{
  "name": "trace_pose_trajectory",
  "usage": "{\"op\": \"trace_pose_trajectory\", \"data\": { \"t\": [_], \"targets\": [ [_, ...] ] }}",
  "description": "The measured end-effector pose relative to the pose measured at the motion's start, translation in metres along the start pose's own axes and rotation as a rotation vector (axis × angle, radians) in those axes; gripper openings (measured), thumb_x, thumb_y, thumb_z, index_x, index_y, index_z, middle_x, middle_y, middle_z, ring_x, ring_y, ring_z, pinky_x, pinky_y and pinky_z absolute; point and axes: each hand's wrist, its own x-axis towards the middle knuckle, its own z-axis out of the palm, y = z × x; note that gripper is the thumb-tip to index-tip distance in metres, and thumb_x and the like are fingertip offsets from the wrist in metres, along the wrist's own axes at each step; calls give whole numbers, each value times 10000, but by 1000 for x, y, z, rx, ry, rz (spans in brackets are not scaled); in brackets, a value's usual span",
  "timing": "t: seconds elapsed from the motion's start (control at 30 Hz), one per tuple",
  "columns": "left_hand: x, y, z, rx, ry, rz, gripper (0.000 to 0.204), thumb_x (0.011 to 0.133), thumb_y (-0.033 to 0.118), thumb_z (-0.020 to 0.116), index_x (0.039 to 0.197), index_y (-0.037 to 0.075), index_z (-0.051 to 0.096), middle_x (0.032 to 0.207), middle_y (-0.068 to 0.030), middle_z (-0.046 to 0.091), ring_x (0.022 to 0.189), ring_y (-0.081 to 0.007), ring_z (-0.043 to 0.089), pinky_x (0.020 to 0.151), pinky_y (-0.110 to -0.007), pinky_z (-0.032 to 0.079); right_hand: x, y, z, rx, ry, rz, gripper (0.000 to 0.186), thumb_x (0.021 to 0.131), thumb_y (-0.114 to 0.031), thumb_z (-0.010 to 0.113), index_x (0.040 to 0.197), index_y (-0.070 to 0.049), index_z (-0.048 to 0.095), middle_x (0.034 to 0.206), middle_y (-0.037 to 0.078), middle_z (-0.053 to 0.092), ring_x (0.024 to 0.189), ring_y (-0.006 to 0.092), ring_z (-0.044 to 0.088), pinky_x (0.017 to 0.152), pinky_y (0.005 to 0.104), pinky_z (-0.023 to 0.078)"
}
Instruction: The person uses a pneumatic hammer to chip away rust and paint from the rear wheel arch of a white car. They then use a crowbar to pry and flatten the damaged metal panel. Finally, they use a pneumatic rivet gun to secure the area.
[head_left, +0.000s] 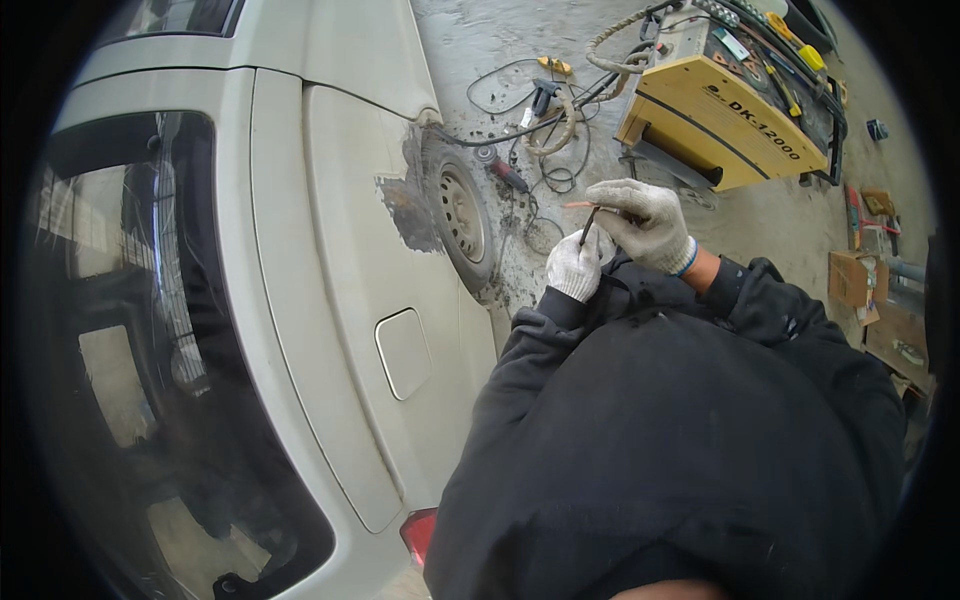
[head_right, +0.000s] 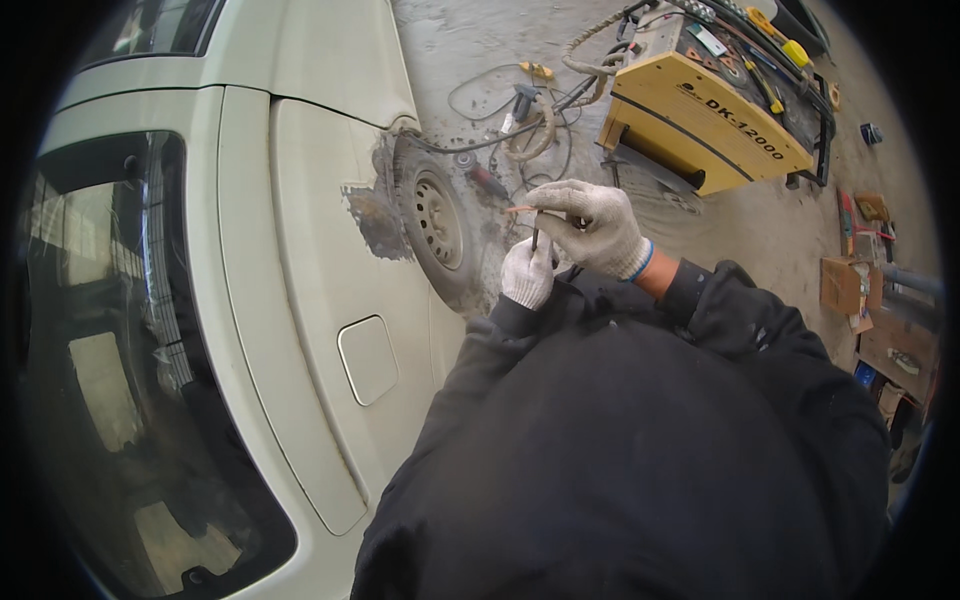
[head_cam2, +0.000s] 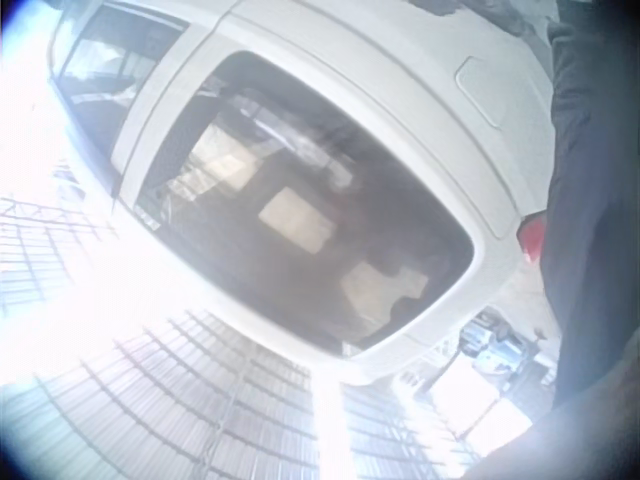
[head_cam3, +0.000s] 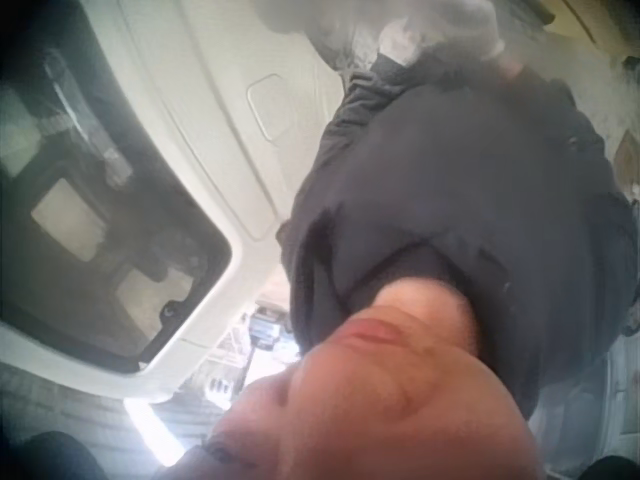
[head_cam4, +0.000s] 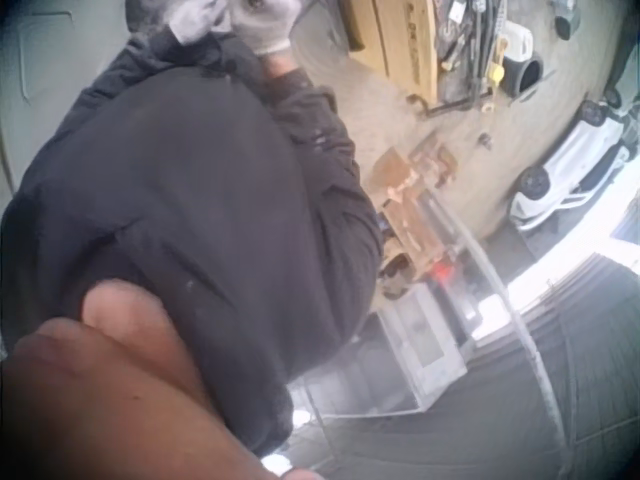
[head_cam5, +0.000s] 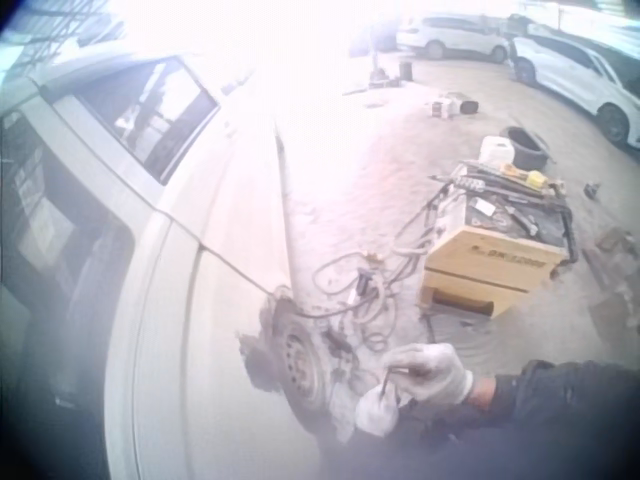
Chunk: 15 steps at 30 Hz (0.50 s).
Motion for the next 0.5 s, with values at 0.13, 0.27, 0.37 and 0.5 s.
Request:
{"op": "trace_pose_trajectory", "data": {
  "t": [0.13,0.27,0.37,0.5],
  "targets": [
    [-7,2,9,-41,-37,1,531,1035,451,482,803,13,672,696,-211,645,710,-405,661,645,-462,477,-8,1,-9,-8,-59,-10,275,854,-68,740,1128,-49,746,995,97,754,623,72,610,570,260,502],
    [-10,1,9,-107,-11,-105,533,1031,450,493,798,8,679,669,-198,641,682,-378,662,637,-447,476,-15,-5,-5,169,-33,134,306,892,-79,695,1195,-33,711,947,101,744,706,82,641,664,252,530],
    [-7,-1,9,-135,40,-105,511,1025,430,508,773,11,660,649,-203,611,678,-411,637,615,-458,462,-13,-4,-7,209,-71,243,364,934,-117,646,1280,-1,648,949,104,739,802,99,666,738,261,543],
    [-6,-5,12,1,54,-4,478,1018,400,516,770,11,641,674,-217,612,706,-438,629,620,-496,459,4,12,-13,301,-73,648,394,955,-132,602,1329,-8,594,995,75,734,863,91,644,722,251,495]
  ]
}}
